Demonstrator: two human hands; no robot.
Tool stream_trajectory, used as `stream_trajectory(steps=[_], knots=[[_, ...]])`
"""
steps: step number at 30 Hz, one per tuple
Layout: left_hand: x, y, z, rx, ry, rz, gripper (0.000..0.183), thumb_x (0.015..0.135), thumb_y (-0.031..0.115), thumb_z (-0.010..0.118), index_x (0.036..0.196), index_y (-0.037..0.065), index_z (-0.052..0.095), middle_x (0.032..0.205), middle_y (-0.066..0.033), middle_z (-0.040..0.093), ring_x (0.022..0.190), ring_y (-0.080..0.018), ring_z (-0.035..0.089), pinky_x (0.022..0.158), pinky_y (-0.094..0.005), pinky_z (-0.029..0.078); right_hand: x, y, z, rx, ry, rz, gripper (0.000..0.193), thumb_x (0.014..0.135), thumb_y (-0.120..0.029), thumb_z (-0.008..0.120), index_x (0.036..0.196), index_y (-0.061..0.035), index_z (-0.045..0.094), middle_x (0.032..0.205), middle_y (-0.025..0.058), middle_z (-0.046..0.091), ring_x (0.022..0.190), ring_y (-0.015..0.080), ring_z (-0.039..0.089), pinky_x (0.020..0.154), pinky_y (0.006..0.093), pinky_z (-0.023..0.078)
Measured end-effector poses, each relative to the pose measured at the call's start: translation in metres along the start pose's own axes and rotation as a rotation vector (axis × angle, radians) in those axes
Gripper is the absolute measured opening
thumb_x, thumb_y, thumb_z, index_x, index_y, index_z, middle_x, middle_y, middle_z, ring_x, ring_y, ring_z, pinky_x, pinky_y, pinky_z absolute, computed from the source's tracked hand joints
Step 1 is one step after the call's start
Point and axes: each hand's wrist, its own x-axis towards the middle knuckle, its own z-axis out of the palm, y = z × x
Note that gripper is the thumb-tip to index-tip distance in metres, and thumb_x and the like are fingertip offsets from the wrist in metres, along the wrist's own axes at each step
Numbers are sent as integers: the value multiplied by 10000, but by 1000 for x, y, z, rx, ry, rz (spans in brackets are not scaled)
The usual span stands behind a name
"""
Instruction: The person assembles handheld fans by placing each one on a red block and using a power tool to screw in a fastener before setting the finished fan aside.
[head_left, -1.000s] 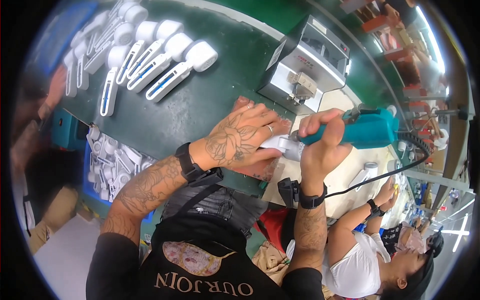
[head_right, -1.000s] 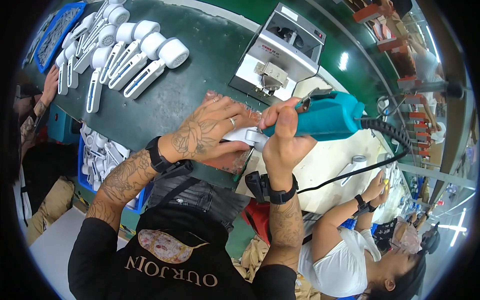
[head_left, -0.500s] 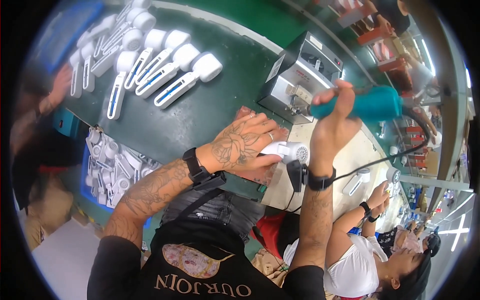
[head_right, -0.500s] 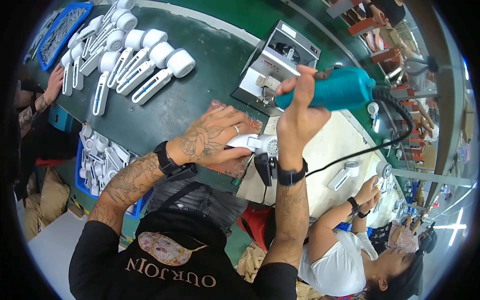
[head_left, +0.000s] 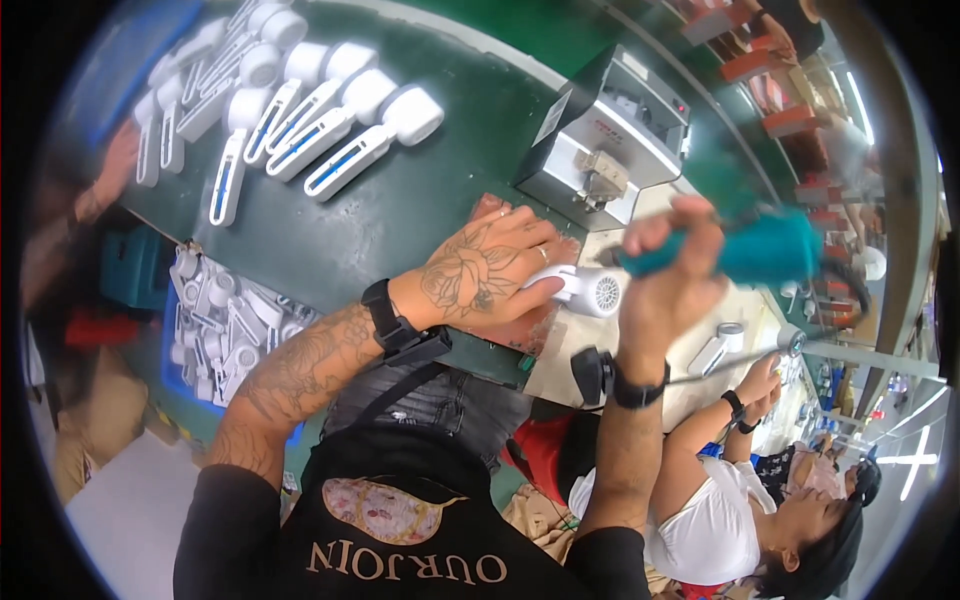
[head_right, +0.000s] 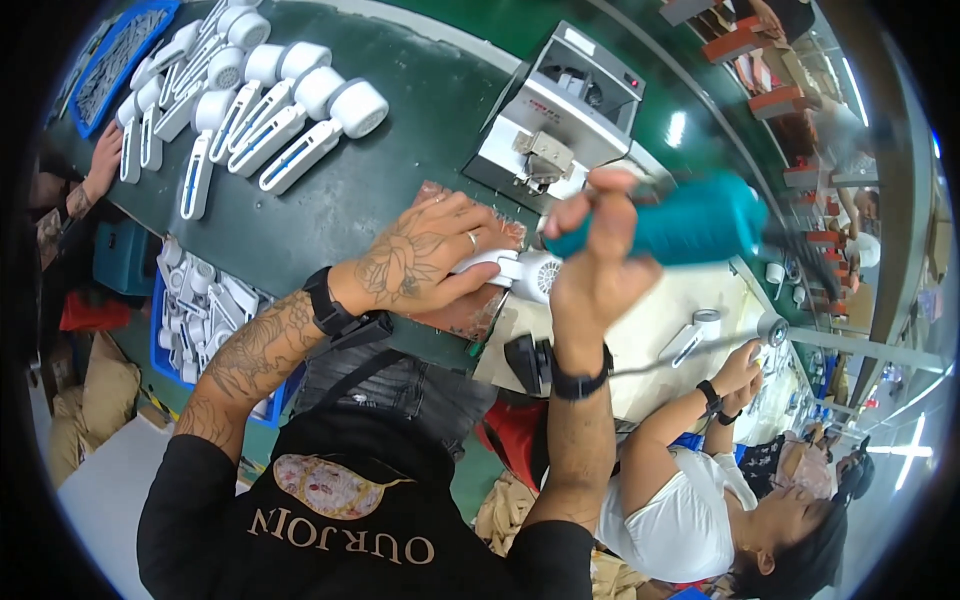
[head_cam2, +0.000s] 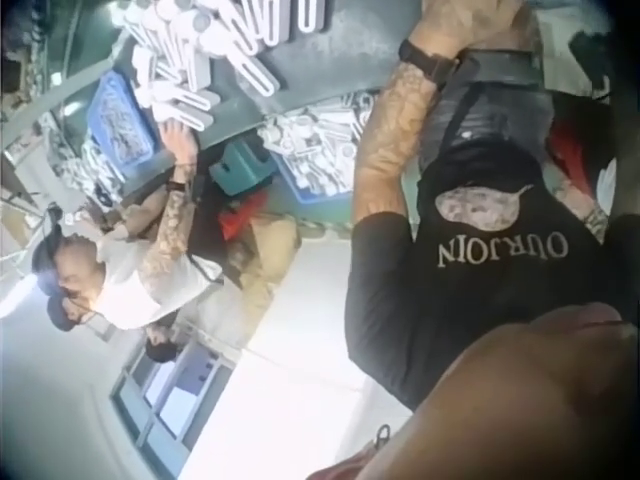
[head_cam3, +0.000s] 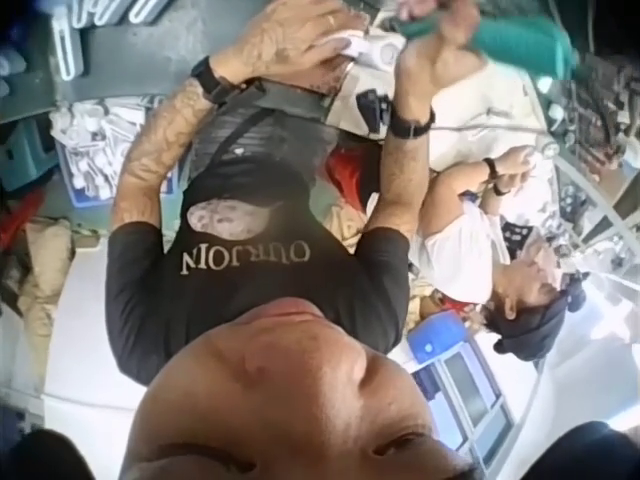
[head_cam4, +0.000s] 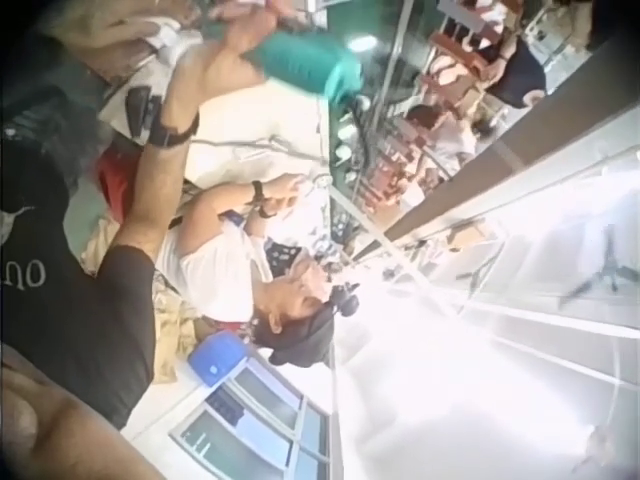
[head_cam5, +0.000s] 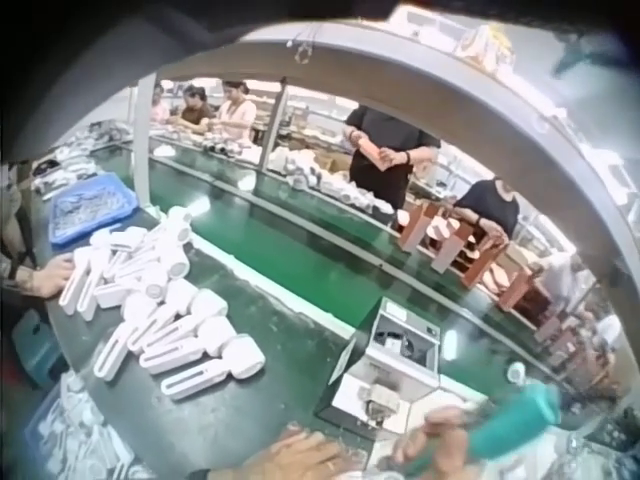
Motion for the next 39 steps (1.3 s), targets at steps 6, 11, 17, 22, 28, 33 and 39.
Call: stream_trajectory(steps=[6,11,17,22,28,33,39], knots=[[2,-3,-1,0,-48,-8,391,932,321,657,1276,134,653,1168,-79,609,1076,-304,553,975,-434,447,-33,0,-24,-3,-139,-89,582,988,-541,607,1101,29,573,688,64,512,594,179,522,563,305,434],[0,1,-2,16,-75,-7,420,931,329,663,1308,144,638,1183,-77,608,1083,-302,551,980,-435,444,-38,5,-24,3,-116,-88,599,979,-551,617,1087,36,565,689,69,518,587,181,520,563,304,441],[2,6,-3,19,-108,-17,392,926,309,664,1244,84,623,1157,-85,585,1133,-287,535,1014,-443,437,-44,17,-27,71,-132,-66,460,1000,-449,626,963,-5,513,682,77,508,587,183,512,549,314,440],[7,3,2,26,-94,7,409,917,297,666,1257,80,607,1155,-83,582,1112,-291,533,993,-431,439,-39,23,-30,114,-164,-60,414,1002,-401,633,933,-15,497,681,86,503,586,192,508,552,337,447],[5,-1,1,50,-15,104,414,860,236,720,1249,128,630,1228,-61,627,1077,-300,582,939,-458,424,-45,35,-36,95,-41,-31,374,1006,-367,629,1004,0,558,704,81,525,626,203,541,596,347,474],[-9,27,-10,282,-48,153,427,767,265,737,1166,147,639,1249,-50,625,1196,-257,582,983,-441,454,-71,23,-53,337,-45,46,454,1014,-471,579,1098,-25,581,735,29,500,622,147,481,599,286,426],[-41,25,-52,158,84,-65,345,862,241,723,1181,121,671,1189,-75,661,1094,-250,648,949,-373,518,-120,-30,-47,185,13,-213,587,1002,-573,547,1131,-1,530,685,90,487,539,200,472,503,299,428]])
